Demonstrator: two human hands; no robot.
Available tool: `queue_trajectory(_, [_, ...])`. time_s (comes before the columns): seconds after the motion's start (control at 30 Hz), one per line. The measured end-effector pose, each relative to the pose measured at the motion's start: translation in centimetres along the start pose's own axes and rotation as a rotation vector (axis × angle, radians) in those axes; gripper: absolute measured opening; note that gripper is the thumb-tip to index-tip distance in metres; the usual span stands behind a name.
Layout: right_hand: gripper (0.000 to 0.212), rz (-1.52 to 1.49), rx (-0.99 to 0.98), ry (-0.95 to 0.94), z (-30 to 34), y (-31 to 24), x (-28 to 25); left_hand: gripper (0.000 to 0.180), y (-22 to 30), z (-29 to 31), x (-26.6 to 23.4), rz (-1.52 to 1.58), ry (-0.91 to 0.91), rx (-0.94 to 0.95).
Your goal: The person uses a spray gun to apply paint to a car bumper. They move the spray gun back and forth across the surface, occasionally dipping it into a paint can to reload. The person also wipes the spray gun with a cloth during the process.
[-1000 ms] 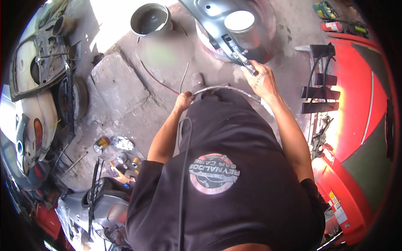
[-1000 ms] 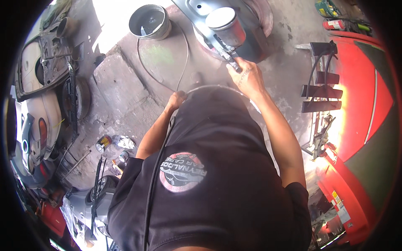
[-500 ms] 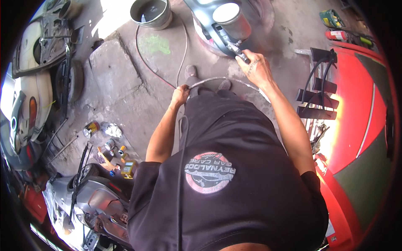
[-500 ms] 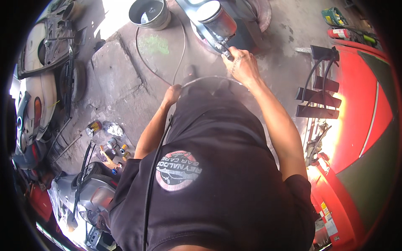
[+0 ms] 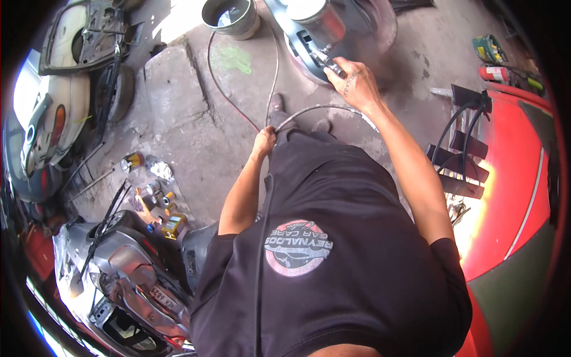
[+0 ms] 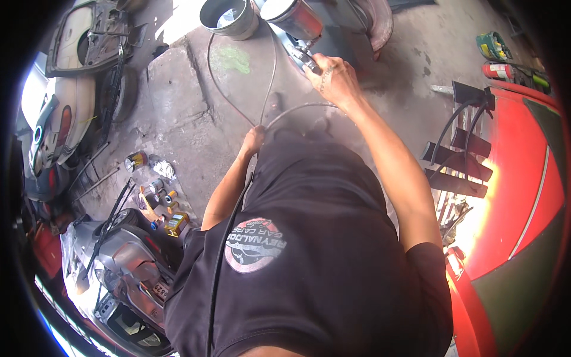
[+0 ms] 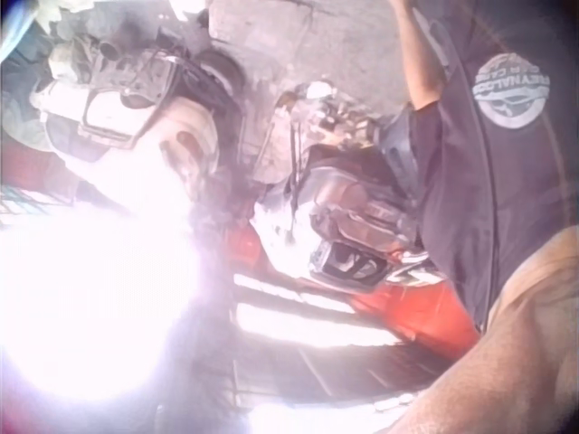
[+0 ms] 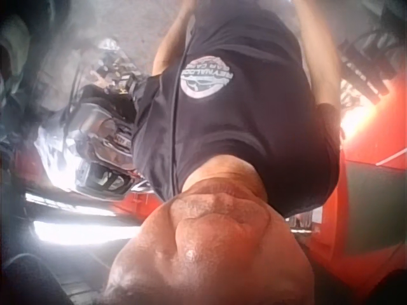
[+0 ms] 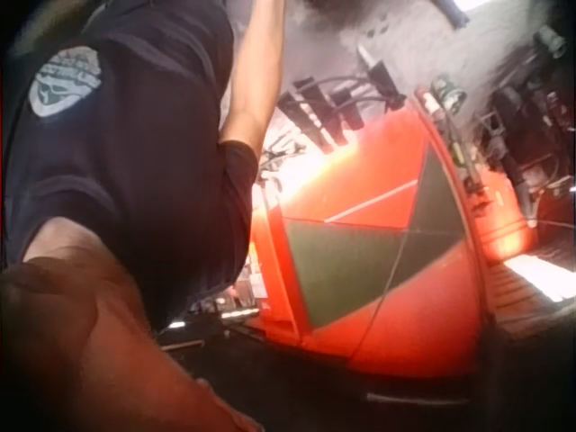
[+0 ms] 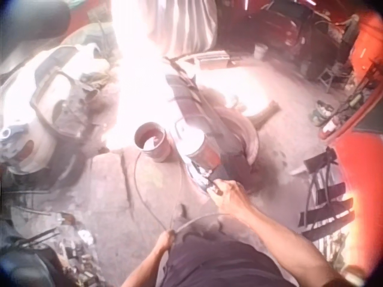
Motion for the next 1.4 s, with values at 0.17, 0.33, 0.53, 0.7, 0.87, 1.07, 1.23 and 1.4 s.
queue_trajectory(0.17, [0.032,0.049,0.014,-0.127,1.0,2.3,0.5,0.031,0.0,0.0,1.1,0.034,0.051,0.016])
queue_trajectory(0.33, [0.033,-0.108,0.012,0.040,1.7,3.1,-1.5,0.031,-0.5,-0.3,1.8,0.029,0.078,0.061])
queue_trajectory(0.53, [0.034,-0.153,0.038,0.218,-3.5,-0.7,-6.4,0.034,-1.1,-2.1,0.8,0.089,0.070,0.071])
queue_trajectory(0.7, [0.031,-0.042,0.111,0.242,-7.2,-2.1,-7.0,0.039,0.7,-3.4,-1.2,0.117,0.043,0.071])
queue_trajectory(0.87, [0.029,-0.046,0.123,0.140,-8.5,-2.9,-4.0,0.040,1.2,-4.9,-4.4,0.080,-0.062,0.072])
queue_trajectory(1.07, [0.026,-0.158,0.162,0.211,-7.5,-3.7,-2.6,0.039,-1.0,-6.3,-6.9,0.040,-0.153,0.031])
queue_trajectory(1.23, [0.028,-0.115,0.309,0.307,-8.3,-2.7,-3.6,0.037,-1.5,-7.5,-8.5,0.047,-0.184,0.068])
queue_trajectory(1.4, [0.029,-0.165,0.286,0.263,-8.7,-3.4,-2.7,0.036,-0.9,-8.5,-9.7,0.038,-0.246,0.044])
Point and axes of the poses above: each hand's wrist, its own z-axis away from the middle knuckle, its own x-axis out of the palm, y = z × x, the point moved 6 cm from there along -z, towards the middle knuckle, and after that the axes turned 4 degrees about z, right-handed, at the moved point
